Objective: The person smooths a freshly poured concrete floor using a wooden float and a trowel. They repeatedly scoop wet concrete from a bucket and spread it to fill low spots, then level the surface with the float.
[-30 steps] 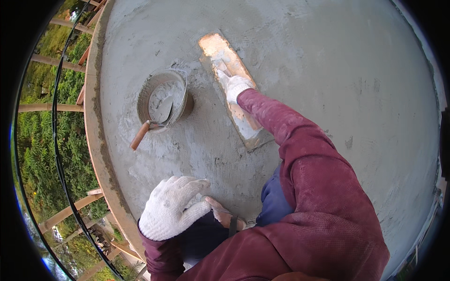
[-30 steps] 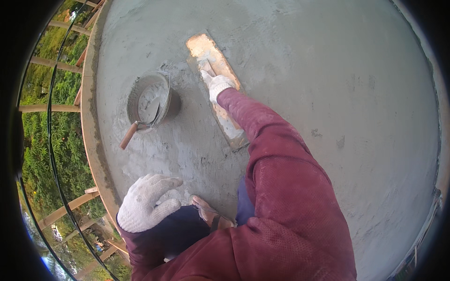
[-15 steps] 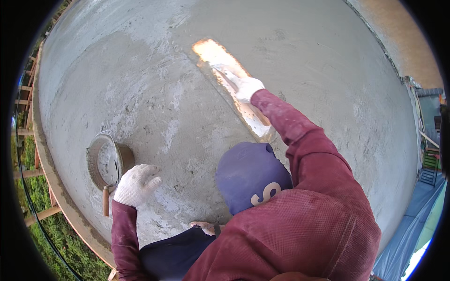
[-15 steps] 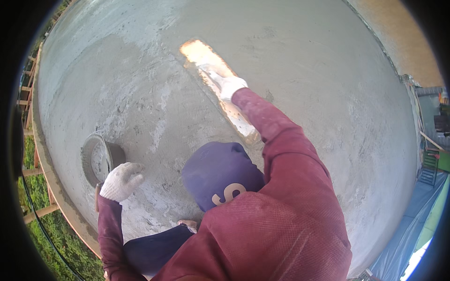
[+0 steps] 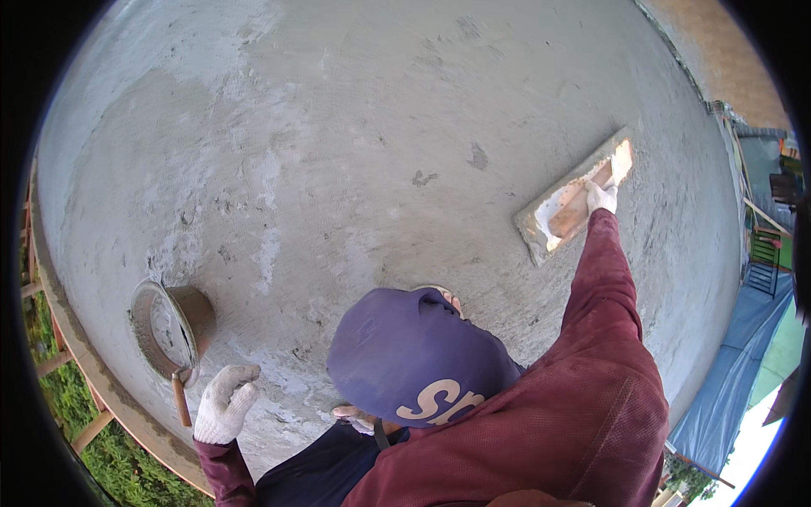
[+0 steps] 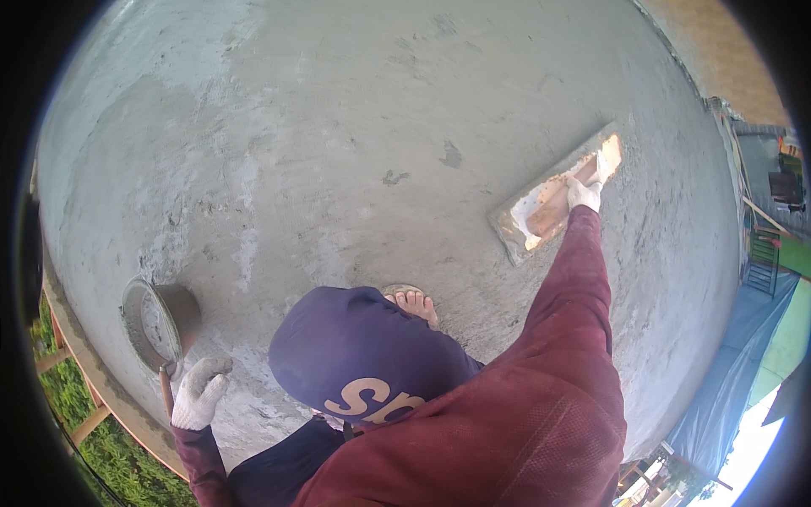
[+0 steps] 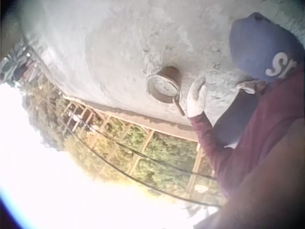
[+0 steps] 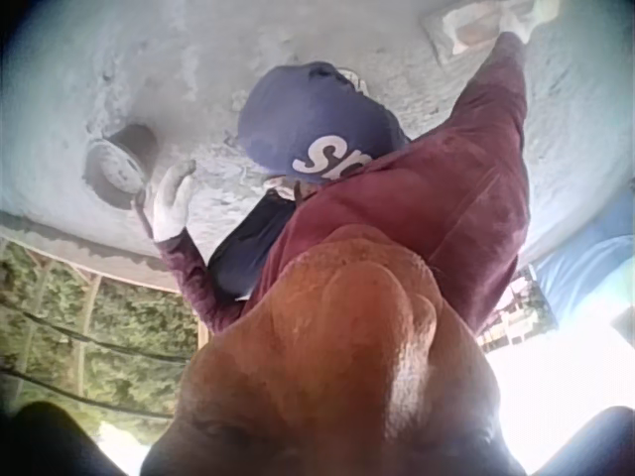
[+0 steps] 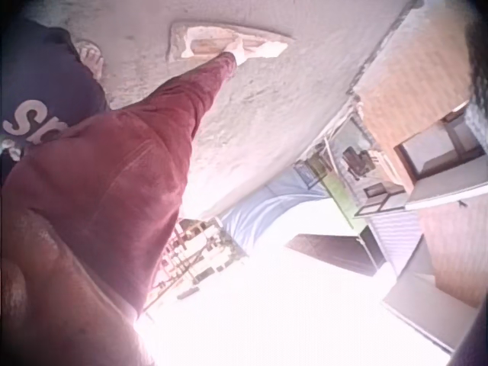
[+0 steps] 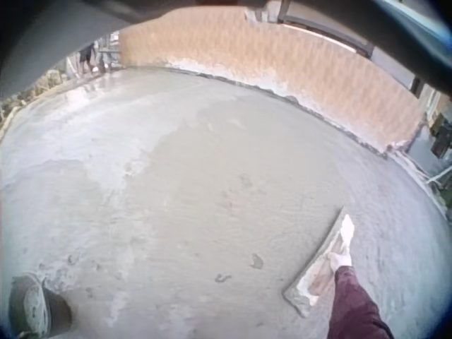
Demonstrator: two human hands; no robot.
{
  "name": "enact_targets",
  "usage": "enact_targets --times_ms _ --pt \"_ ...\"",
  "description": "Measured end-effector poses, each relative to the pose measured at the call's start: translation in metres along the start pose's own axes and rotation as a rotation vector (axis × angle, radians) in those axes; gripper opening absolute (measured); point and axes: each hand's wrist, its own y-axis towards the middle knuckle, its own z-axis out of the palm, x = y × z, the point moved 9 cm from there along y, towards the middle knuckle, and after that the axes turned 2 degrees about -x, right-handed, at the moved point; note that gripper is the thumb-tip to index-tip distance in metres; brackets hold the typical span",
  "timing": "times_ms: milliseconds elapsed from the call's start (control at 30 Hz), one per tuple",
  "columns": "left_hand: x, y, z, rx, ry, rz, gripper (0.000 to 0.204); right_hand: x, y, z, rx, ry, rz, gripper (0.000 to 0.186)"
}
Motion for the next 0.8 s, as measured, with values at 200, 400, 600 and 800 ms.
enact_targets --times_ms 200,400,600,800 --pt "-0.006 0.001 -0.001 0.022 0.002 -0.008 0.035 0.124 -0.015 0.076 0.06 -0.069 -0.24 0.09" --pt "-0.013 0.013 -0.012 -0.072 0.047 0.033 0.035 0.317 -0.16 0.144 0.467 -0.17 -0.647 0.106" --pt "-0.013 -0.019 -0.072 -0.439 0.033 0.063 0.029 0.417 -0.392 0.162 0.803 -0.176 -1.329 0.086" --pt "-0.048 -0.137 -0.073 -0.542 -0.143 0.063 0.036 0.364 -0.424 0.117 0.813 -0.284 -1.682 0.079"
